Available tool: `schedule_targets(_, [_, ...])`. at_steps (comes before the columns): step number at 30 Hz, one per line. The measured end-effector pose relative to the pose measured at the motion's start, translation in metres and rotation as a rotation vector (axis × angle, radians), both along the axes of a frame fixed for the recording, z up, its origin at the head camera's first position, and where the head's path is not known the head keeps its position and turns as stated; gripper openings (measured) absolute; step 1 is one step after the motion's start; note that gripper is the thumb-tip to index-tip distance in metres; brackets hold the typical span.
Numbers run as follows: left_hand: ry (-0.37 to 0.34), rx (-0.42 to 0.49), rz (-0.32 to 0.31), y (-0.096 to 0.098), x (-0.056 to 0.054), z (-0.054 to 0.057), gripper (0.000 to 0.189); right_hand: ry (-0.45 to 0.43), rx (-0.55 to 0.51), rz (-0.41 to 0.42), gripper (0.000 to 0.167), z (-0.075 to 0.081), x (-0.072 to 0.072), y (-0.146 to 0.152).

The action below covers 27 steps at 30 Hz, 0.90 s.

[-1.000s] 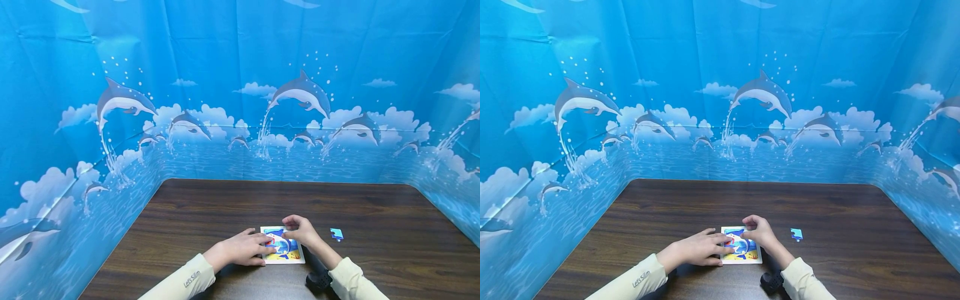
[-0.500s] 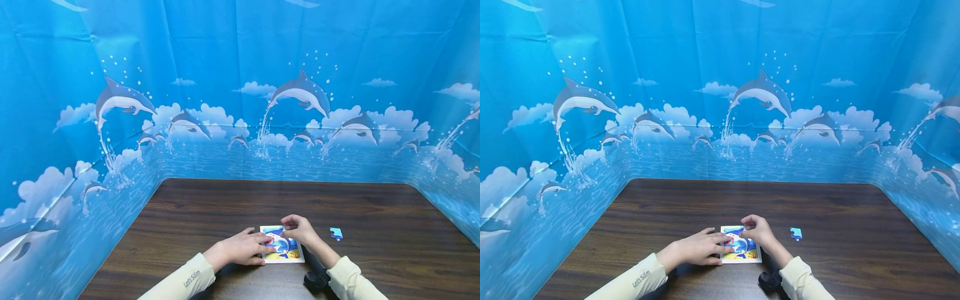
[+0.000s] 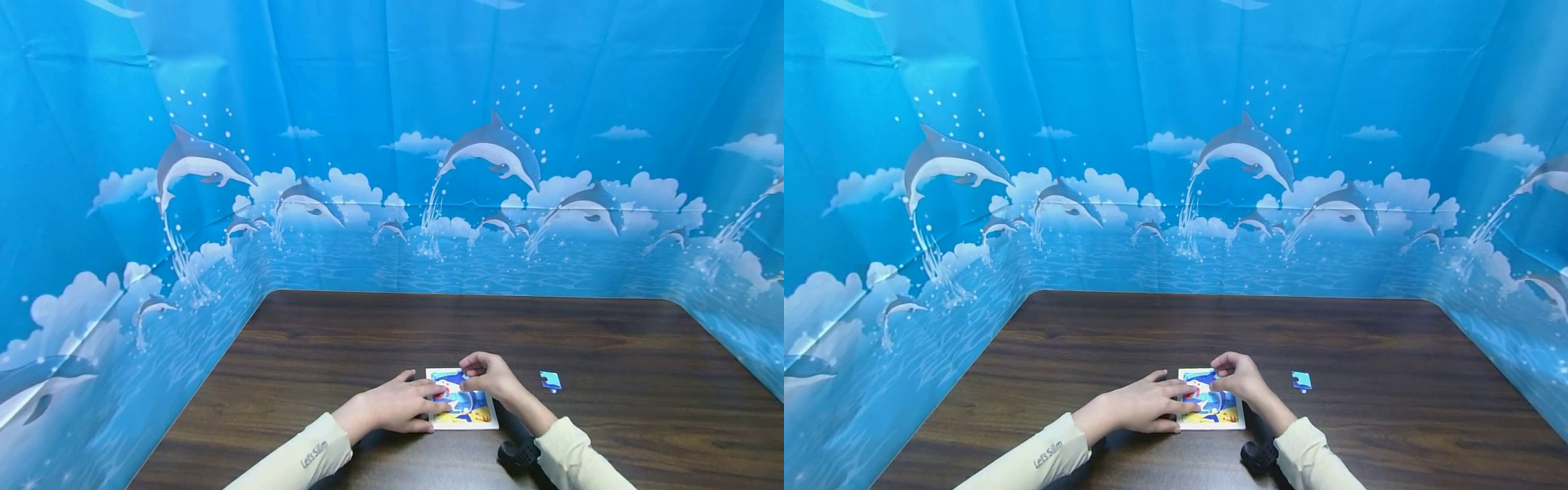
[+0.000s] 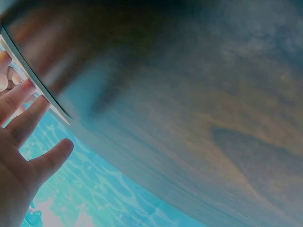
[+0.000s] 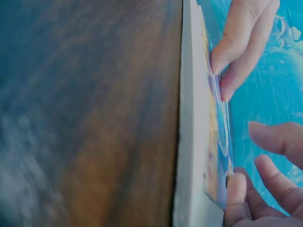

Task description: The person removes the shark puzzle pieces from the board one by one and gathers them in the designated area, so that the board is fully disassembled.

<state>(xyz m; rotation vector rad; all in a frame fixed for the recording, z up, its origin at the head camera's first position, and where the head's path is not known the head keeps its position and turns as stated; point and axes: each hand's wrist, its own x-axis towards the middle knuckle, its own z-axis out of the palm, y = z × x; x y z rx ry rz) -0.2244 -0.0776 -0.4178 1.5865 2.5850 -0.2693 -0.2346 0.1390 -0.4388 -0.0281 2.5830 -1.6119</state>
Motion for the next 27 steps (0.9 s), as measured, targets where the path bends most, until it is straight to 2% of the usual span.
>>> schedule_targets(9, [0.017,-0.003,-0.002,0.000,0.000,-0.001,0.048,0.099,0.126,0.051,0.034,-0.003,-0.001,-0.004])
schedule_targets(20, [0.005,-0.009,0.006,-0.002,0.001,0.000,0.048,0.195,0.211,0.132,0.033,0.002,-0.001,-0.003])
schedule_targets(27, [0.021,-0.006,0.000,-0.001,0.001,-0.001,0.048,0.236,0.188,0.217,0.026,0.000,-0.006,0.006])
